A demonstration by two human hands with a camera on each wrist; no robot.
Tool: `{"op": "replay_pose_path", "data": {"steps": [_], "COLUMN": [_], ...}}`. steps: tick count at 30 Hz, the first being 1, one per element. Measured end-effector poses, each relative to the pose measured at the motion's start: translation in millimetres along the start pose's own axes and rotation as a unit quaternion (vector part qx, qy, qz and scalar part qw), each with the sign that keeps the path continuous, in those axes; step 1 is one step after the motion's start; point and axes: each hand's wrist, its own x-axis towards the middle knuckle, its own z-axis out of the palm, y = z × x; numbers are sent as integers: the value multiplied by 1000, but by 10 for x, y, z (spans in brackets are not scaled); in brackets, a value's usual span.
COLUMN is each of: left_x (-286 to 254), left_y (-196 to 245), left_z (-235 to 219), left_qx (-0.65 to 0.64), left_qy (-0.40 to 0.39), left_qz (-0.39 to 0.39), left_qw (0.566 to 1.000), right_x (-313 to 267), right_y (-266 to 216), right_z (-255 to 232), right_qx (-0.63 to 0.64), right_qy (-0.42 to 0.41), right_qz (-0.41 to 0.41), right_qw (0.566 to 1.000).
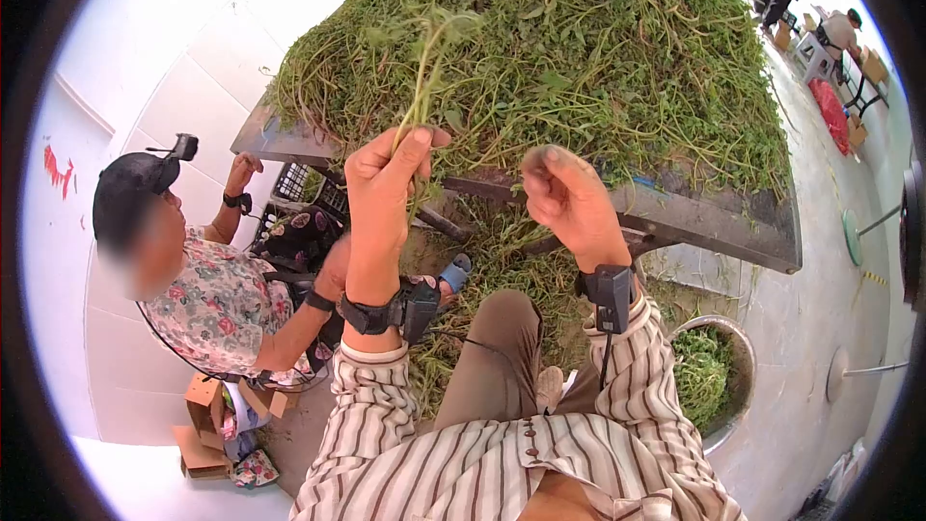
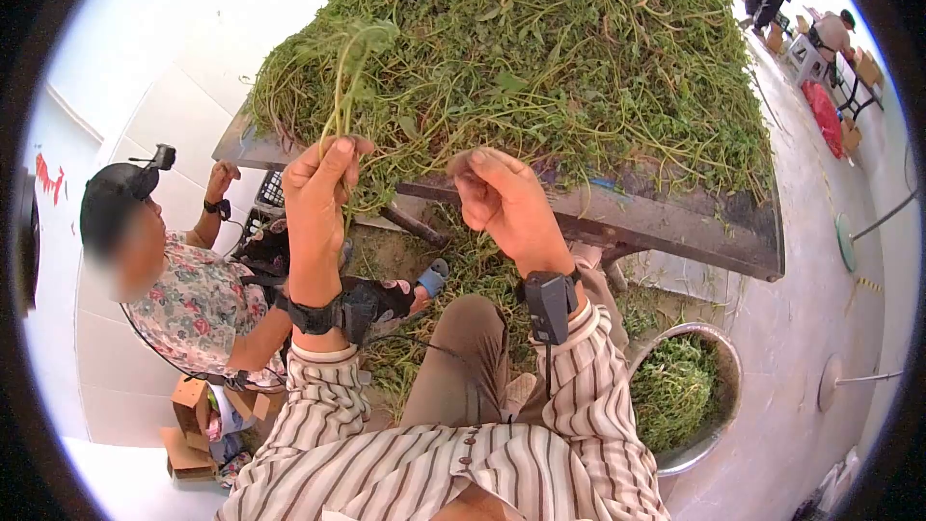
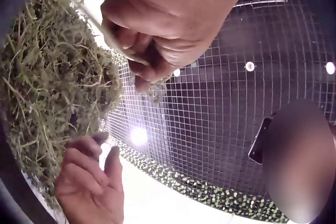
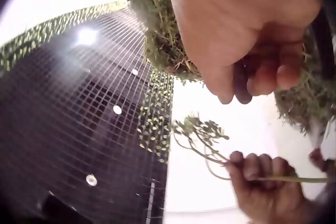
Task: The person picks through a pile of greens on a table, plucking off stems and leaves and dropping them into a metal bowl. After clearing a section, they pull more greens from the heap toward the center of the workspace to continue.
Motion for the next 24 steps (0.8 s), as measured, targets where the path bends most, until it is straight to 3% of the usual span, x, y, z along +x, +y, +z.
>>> {"op": "replay_pose_path", "data": {"steps": [1, 3, 7, 11, 20, 24], "left_x": [-29, -94, -203, -244, -303, -355], "left_y": [-18, -47, -207, -260, -447, -449], "left_z": [-18, -24, 95, 161, 236, 216], "left_qx": [1, 49, 97, 96, 68, 44], "left_qy": [-6, -76, -174, -162, -168, -146], "left_qz": [-3, -30, -19, -43, -46, -72], "left_qw": [1000, 995, 980, 981, 982, 986], "right_x": [6, 3, 31, 72, 63, 46], "right_y": [10, 36, 238, 304, 245, 246], "right_z": [31, 136, 153, -6, 39, 61], "right_qx": [3, -135, -79, -12, -24, -48], "right_qy": [5, 52, 4, 1, 71, 58], "right_qz": [-3, 23, 31, 32, -3, -14], "right_qw": [1000, 989, 996, 999, 997, 997]}}
